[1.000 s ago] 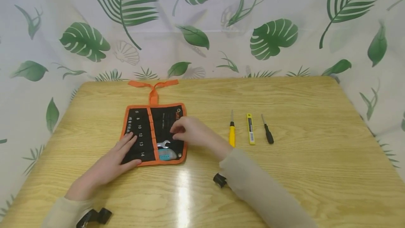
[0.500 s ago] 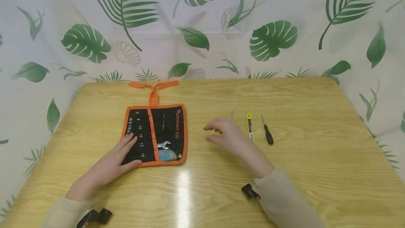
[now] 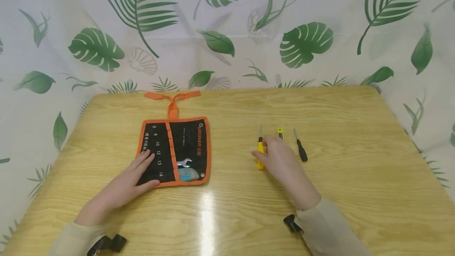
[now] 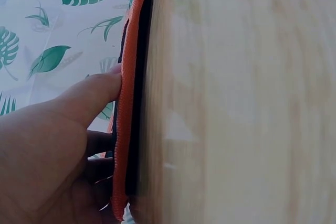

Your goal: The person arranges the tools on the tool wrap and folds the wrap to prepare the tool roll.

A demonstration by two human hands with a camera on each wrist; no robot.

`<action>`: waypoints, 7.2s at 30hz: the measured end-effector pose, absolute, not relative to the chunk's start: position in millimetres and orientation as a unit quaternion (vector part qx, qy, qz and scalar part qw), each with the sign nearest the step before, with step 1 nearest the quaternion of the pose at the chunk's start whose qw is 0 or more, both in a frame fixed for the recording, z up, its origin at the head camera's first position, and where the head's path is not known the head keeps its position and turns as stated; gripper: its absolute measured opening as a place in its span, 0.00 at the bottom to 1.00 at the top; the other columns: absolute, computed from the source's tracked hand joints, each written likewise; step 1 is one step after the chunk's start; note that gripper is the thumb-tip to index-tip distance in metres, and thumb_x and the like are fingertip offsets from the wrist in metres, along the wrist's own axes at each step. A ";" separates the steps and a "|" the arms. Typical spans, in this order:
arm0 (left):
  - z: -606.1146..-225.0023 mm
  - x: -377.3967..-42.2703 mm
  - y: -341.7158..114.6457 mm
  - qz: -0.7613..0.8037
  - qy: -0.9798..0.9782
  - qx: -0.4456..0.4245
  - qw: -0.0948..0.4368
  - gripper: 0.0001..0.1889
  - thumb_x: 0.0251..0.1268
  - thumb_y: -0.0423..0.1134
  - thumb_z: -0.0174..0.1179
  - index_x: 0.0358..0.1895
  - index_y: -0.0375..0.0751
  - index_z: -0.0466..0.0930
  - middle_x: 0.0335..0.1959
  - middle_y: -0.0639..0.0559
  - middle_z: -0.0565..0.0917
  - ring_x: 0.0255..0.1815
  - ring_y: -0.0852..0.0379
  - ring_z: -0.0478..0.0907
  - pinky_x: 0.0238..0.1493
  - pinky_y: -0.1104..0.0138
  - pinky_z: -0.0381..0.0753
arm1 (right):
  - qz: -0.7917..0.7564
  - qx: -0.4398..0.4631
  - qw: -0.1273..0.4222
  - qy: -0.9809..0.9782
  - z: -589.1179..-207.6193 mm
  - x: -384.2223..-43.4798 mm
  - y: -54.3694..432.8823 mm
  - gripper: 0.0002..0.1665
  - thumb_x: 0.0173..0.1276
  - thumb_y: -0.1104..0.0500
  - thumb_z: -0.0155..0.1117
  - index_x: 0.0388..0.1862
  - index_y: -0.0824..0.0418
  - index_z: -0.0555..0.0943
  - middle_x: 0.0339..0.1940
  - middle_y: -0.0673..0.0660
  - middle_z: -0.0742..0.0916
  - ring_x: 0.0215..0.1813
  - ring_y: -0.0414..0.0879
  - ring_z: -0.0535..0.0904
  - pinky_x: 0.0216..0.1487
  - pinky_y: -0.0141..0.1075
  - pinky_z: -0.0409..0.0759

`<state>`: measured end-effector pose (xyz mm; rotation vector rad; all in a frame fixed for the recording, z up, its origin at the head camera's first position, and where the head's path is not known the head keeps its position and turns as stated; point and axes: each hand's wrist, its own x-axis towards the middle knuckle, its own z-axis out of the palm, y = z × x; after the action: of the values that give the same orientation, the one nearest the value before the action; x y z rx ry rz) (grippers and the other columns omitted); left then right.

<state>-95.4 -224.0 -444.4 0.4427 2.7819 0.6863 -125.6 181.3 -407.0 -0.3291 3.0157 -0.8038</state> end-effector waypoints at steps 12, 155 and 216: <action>-442.1 -94.1 -223.4 0.237 0.952 0.154 0.118 0.46 0.64 0.64 0.54 0.76 0.41 0.49 0.77 0.43 0.46 0.74 0.35 0.46 0.65 0.42 0.57 | -0.227 -0.076 0.052 0.970 -410.6 -131.3 182.2 0.21 0.63 0.50 0.69 0.27 0.63 0.70 0.19 0.53 0.72 0.20 0.44 0.65 0.21 0.34 0.61; -441.1 -94.9 -221.7 0.252 0.946 0.166 0.121 0.44 0.65 0.61 0.55 0.76 0.41 0.50 0.77 0.47 0.48 0.76 0.43 0.40 0.67 0.44 0.55 | -0.247 -0.362 0.072 0.896 -423.0 -189.7 9.2 0.08 0.67 0.65 0.62 0.40 0.59 0.87 0.38 0.53 0.86 0.41 0.45 0.80 0.46 0.35 0.78; -442.5 -93.2 -220.9 0.241 0.949 0.169 0.115 0.44 0.64 0.62 0.55 0.76 0.41 0.50 0.77 0.46 0.48 0.76 0.43 0.41 0.67 0.43 0.55 | -0.293 -0.126 0.044 0.947 -401.0 -154.2 174.4 0.29 0.64 0.51 0.68 0.58 0.68 0.77 0.54 0.64 0.79 0.54 0.59 0.74 0.50 0.52 0.75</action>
<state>-93.2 -220.9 -442.5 0.4947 2.7811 0.7061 -154.2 174.4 -401.0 -0.3852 2.8926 -0.8962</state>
